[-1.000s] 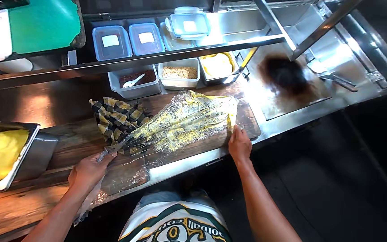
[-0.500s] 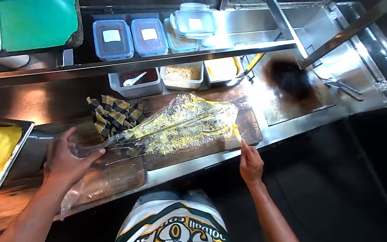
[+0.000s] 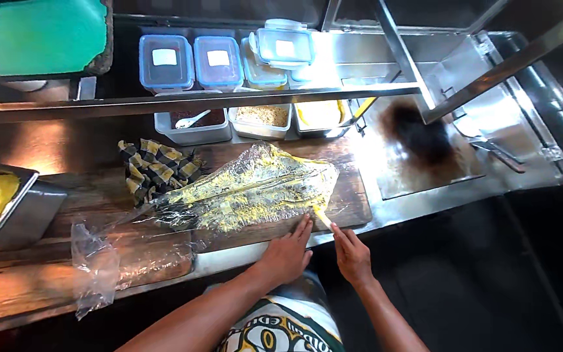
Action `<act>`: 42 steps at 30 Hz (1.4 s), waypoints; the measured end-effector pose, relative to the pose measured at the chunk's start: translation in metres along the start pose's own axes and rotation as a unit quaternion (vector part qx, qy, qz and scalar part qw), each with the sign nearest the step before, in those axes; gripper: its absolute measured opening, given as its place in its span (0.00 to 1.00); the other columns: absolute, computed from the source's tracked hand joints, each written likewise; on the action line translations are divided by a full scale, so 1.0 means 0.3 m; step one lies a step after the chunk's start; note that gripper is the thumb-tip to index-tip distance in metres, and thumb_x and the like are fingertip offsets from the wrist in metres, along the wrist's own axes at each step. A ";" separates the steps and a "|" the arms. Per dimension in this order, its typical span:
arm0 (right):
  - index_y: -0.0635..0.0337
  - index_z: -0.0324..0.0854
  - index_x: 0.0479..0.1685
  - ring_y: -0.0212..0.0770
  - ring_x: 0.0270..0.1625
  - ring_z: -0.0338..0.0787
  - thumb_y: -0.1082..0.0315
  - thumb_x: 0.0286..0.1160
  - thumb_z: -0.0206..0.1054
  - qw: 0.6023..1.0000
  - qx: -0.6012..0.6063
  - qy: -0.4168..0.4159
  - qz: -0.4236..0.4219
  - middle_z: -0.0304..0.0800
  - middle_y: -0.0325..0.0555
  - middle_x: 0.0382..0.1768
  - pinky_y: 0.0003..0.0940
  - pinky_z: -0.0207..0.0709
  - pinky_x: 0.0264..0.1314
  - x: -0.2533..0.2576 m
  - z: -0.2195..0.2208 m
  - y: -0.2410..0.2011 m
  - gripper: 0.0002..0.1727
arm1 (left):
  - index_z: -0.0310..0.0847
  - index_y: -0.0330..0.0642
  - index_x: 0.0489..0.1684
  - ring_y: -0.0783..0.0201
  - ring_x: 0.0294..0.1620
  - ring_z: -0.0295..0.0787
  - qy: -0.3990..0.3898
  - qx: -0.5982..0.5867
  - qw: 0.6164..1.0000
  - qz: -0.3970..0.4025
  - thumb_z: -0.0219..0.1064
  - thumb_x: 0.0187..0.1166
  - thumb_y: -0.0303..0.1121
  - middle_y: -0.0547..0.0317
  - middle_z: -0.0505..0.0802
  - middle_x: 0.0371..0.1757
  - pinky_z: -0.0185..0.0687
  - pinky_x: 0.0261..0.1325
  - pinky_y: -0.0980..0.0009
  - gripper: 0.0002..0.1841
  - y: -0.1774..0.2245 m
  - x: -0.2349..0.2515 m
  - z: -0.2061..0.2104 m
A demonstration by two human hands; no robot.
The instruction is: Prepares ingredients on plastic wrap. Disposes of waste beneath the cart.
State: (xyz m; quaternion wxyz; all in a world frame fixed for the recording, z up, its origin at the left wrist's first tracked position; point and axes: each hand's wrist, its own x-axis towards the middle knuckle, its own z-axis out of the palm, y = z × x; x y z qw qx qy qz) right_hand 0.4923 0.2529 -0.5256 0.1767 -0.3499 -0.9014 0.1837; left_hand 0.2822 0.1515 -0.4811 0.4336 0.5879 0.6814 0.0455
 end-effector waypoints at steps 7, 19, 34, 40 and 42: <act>0.51 0.90 0.66 0.43 0.28 0.90 0.67 0.83 0.61 0.998 0.007 -0.038 -0.055 0.90 0.48 0.35 0.40 0.86 0.26 0.022 0.010 0.113 0.18 | 0.42 0.48 0.97 0.53 0.52 0.93 0.029 0.040 0.994 -0.102 0.46 0.89 0.57 0.62 0.47 0.98 0.88 0.48 0.52 0.39 0.065 0.083 0.047; 0.55 0.87 0.69 0.48 0.24 0.89 0.69 0.78 0.62 0.989 -0.055 -0.104 -0.093 0.89 0.52 0.36 0.43 0.84 0.23 0.185 -0.025 0.187 0.22 | 0.48 0.53 0.95 0.53 0.48 0.93 -0.002 0.084 0.985 -0.154 0.45 0.86 0.65 0.66 0.53 0.97 0.88 0.48 0.50 0.40 0.127 0.103 0.002; 0.53 0.79 0.79 0.57 0.35 0.93 0.65 0.87 0.54 0.972 -0.095 -0.213 -0.030 0.90 0.59 0.52 0.56 0.87 0.36 0.475 -0.051 0.319 0.23 | 0.47 0.54 0.96 0.51 0.52 0.92 -0.019 0.077 0.982 -0.173 0.49 0.87 0.61 0.67 0.51 0.97 0.87 0.51 0.49 0.39 0.149 0.103 -0.015; 0.59 0.84 0.72 0.54 0.31 0.92 0.69 0.85 0.58 0.996 -0.005 -0.023 -0.081 0.90 0.58 0.42 0.53 0.87 0.29 0.440 -0.077 0.290 0.20 | 0.45 0.55 0.96 0.48 0.55 0.92 -0.015 0.057 0.983 -0.172 0.49 0.88 0.59 0.65 0.54 0.97 0.86 0.53 0.46 0.39 0.146 0.101 -0.023; 0.57 0.84 0.72 0.50 0.30 0.91 0.69 0.82 0.60 0.993 0.017 -0.034 -0.110 0.90 0.55 0.41 0.49 0.87 0.29 0.353 -0.075 0.239 0.21 | 0.46 0.53 0.96 0.46 0.56 0.91 -0.012 0.047 0.984 -0.171 0.50 0.88 0.59 0.62 0.57 0.96 0.85 0.53 0.44 0.39 0.143 0.099 -0.016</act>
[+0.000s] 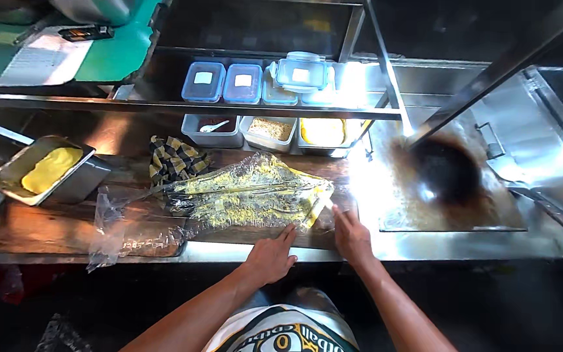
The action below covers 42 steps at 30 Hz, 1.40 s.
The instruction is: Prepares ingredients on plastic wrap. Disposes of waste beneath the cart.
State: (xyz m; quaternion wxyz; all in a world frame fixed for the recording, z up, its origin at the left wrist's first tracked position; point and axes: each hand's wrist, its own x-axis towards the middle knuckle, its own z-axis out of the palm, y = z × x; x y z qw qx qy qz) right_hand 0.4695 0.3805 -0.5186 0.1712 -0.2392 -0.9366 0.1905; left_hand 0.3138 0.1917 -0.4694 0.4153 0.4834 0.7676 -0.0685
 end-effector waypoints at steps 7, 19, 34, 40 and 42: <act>0.53 0.84 0.73 0.52 0.31 0.92 0.66 0.84 0.56 0.986 -0.056 -0.151 0.034 0.91 0.55 0.44 0.49 0.87 0.31 -0.035 0.076 -0.097 0.22 | 0.44 0.54 0.96 0.47 0.55 0.92 0.001 0.004 1.000 0.009 0.52 0.88 0.56 0.64 0.53 0.97 0.86 0.52 0.45 0.38 -0.008 -0.002 -0.003; 0.57 0.85 0.70 0.56 0.45 0.94 0.68 0.86 0.59 0.994 -0.011 -0.019 0.105 0.91 0.58 0.48 0.55 0.89 0.47 0.153 0.031 -0.031 0.19 | 0.44 0.52 0.97 0.45 0.59 0.91 -0.010 -0.019 0.999 0.036 0.54 0.86 0.54 0.65 0.48 0.98 0.86 0.54 0.43 0.40 -0.040 -0.004 -0.013; 0.69 0.85 0.58 0.69 0.68 0.85 0.65 0.81 0.63 0.934 -0.083 -0.272 0.216 0.87 0.70 0.61 0.71 0.73 0.69 0.918 -0.043 -0.070 0.17 | 0.85 0.57 0.71 0.57 0.53 0.97 0.275 -0.240 0.929 0.055 0.58 0.87 0.46 0.65 0.76 0.87 0.93 0.43 0.51 0.19 -0.445 -0.316 0.224; 0.71 0.84 0.60 0.69 0.68 0.84 0.64 0.82 0.64 0.938 -0.100 -0.234 0.236 0.87 0.72 0.61 0.72 0.71 0.72 0.937 -0.106 -0.113 0.19 | 0.87 0.55 0.68 0.61 0.66 0.92 0.309 -0.315 0.897 0.000 0.59 0.86 0.46 0.64 0.85 0.78 0.91 0.59 0.53 0.19 -0.600 -0.417 0.288; 0.72 0.84 0.59 0.70 0.69 0.83 0.65 0.83 0.63 0.932 -0.111 -0.252 0.234 0.86 0.73 0.61 0.73 0.69 0.73 0.919 -0.094 -0.110 0.18 | 0.89 0.53 0.66 0.63 0.67 0.91 0.311 -0.332 0.890 0.001 0.59 0.86 0.44 0.63 0.87 0.76 0.91 0.60 0.57 0.18 -0.628 -0.428 0.301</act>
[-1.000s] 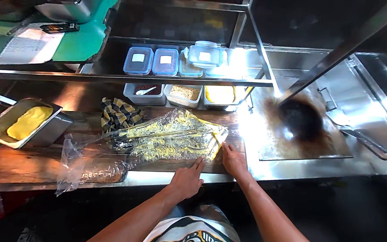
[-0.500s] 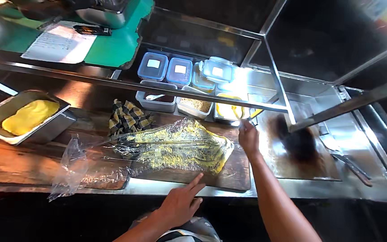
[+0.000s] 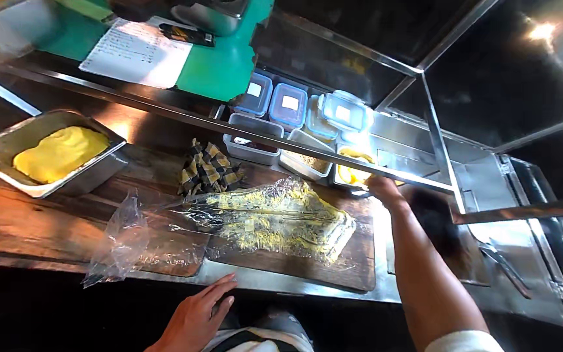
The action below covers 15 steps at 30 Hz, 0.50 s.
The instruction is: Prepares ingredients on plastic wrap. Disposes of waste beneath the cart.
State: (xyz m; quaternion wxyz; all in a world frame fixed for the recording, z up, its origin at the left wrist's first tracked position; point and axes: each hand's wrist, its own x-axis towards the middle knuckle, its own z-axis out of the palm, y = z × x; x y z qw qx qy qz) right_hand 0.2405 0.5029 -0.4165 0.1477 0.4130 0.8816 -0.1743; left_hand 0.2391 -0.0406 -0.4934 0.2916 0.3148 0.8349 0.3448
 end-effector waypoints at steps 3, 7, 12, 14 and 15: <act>0.72 0.86 0.58 0.72 0.69 0.83 0.64 0.83 0.63 1.000 -0.008 0.020 0.002 0.86 0.74 0.61 0.75 0.69 0.72 0.002 -0.007 -0.025 0.18 | 0.90 0.53 0.63 0.67 0.56 0.95 0.040 -0.011 0.999 0.000 0.58 0.87 0.45 0.64 0.92 0.68 0.93 0.53 0.63 0.18 -0.028 0.006 -0.029; 0.73 0.85 0.55 0.76 0.67 0.83 0.66 0.82 0.63 0.998 0.003 0.063 0.008 0.86 0.77 0.59 0.78 0.69 0.68 -0.032 0.013 -0.044 0.17 | 0.92 0.52 0.57 0.70 0.37 0.93 0.128 0.025 0.991 0.014 0.57 0.85 0.44 0.63 0.96 0.54 0.91 0.39 0.67 0.17 -0.072 0.016 -0.082; 0.63 0.82 0.65 0.62 0.48 0.92 0.61 0.93 0.52 0.976 0.135 0.153 -0.071 0.91 0.63 0.48 0.67 0.84 0.52 -0.435 0.186 -0.234 0.19 | 0.93 0.49 0.54 0.64 0.41 0.94 0.205 0.127 0.969 0.046 0.61 0.82 0.43 0.57 0.95 0.52 0.92 0.37 0.64 0.16 -0.138 0.034 -0.158; 0.61 0.82 0.71 0.52 0.51 0.93 0.64 0.91 0.53 0.969 0.196 0.067 -0.133 0.91 0.56 0.52 0.55 0.86 0.58 -0.626 0.404 -0.341 0.20 | 0.91 0.53 0.60 0.54 0.45 0.94 0.187 0.202 0.961 0.037 0.64 0.78 0.48 0.51 0.92 0.53 0.91 0.37 0.55 0.19 -0.163 0.049 -0.168; 0.59 0.85 0.69 0.50 0.45 0.94 0.65 0.87 0.57 0.964 0.194 0.071 -0.167 0.93 0.54 0.47 0.52 0.89 0.50 -0.709 0.526 -0.388 0.19 | 0.90 0.56 0.64 0.48 0.48 0.93 0.170 0.238 0.955 0.035 0.66 0.75 0.50 0.48 0.91 0.55 0.90 0.40 0.51 0.22 -0.175 0.062 -0.171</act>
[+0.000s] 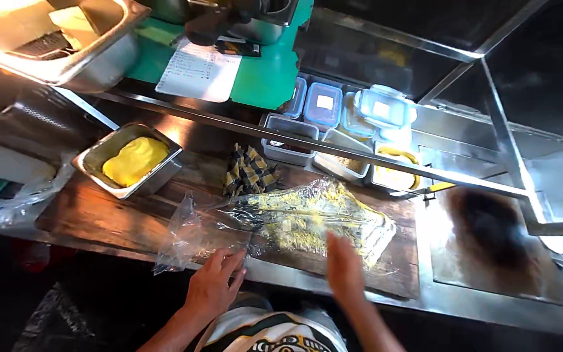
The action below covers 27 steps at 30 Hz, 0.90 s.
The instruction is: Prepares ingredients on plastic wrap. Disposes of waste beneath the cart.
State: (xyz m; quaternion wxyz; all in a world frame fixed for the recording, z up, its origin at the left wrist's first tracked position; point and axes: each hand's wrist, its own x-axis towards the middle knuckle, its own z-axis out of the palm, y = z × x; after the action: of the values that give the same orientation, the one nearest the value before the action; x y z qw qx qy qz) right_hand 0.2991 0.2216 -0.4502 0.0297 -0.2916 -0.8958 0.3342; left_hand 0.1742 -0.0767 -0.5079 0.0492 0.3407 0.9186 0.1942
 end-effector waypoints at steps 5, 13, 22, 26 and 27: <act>0.59 0.87 0.68 0.41 0.24 0.89 0.69 0.80 0.62 0.992 -0.024 0.033 -0.116 0.88 0.50 0.35 0.38 0.87 0.25 -0.205 0.364 -0.060 0.20 | 0.84 0.67 0.74 0.41 0.62 0.86 -0.064 0.087 0.993 0.048 0.55 0.80 0.63 0.49 0.89 0.67 0.81 0.58 0.42 0.28 -0.079 0.047 0.036; 0.63 0.87 0.68 0.45 0.18 0.89 0.72 0.73 0.64 0.979 -0.179 0.093 0.037 0.90 0.55 0.37 0.41 0.86 0.20 -0.223 0.366 -0.050 0.23 | 0.83 0.67 0.75 0.43 0.65 0.86 -0.076 0.077 0.982 0.157 0.48 0.83 0.68 0.53 0.91 0.66 0.78 0.63 0.42 0.31 -0.190 0.067 0.032; 0.67 0.87 0.64 0.45 0.22 0.88 0.71 0.79 0.61 0.968 -0.090 0.225 0.062 0.90 0.56 0.35 0.42 0.85 0.21 -0.249 0.304 -0.024 0.19 | 0.86 0.65 0.72 0.47 0.64 0.87 -0.093 0.015 0.972 0.215 0.47 0.89 0.53 0.58 0.92 0.66 0.82 0.62 0.46 0.24 -0.285 0.096 0.018; 0.59 0.87 0.68 0.43 0.19 0.88 0.72 0.73 0.65 0.987 -0.109 0.120 0.018 0.90 0.52 0.36 0.40 0.86 0.20 -0.267 0.471 -0.161 0.22 | 0.87 0.60 0.70 0.48 0.62 0.88 -0.084 0.013 0.968 0.235 0.50 0.89 0.52 0.56 0.92 0.64 0.83 0.62 0.49 0.23 -0.301 0.109 0.023; 0.60 0.87 0.69 0.43 0.18 0.88 0.72 0.72 0.66 0.984 -0.133 0.119 0.029 0.90 0.53 0.36 0.40 0.86 0.20 -0.262 0.482 -0.159 0.23 | 0.88 0.60 0.69 0.48 0.62 0.88 -0.079 0.015 0.966 0.246 0.50 0.89 0.52 0.56 0.92 0.63 0.83 0.62 0.49 0.23 -0.305 0.113 0.023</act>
State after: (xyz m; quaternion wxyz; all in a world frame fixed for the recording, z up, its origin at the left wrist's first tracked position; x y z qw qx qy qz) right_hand 0.3044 0.0661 -0.5217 0.0872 -0.3561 -0.9136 0.1757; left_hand 0.0942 -0.1160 -0.5485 0.0674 0.5714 0.8023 0.1590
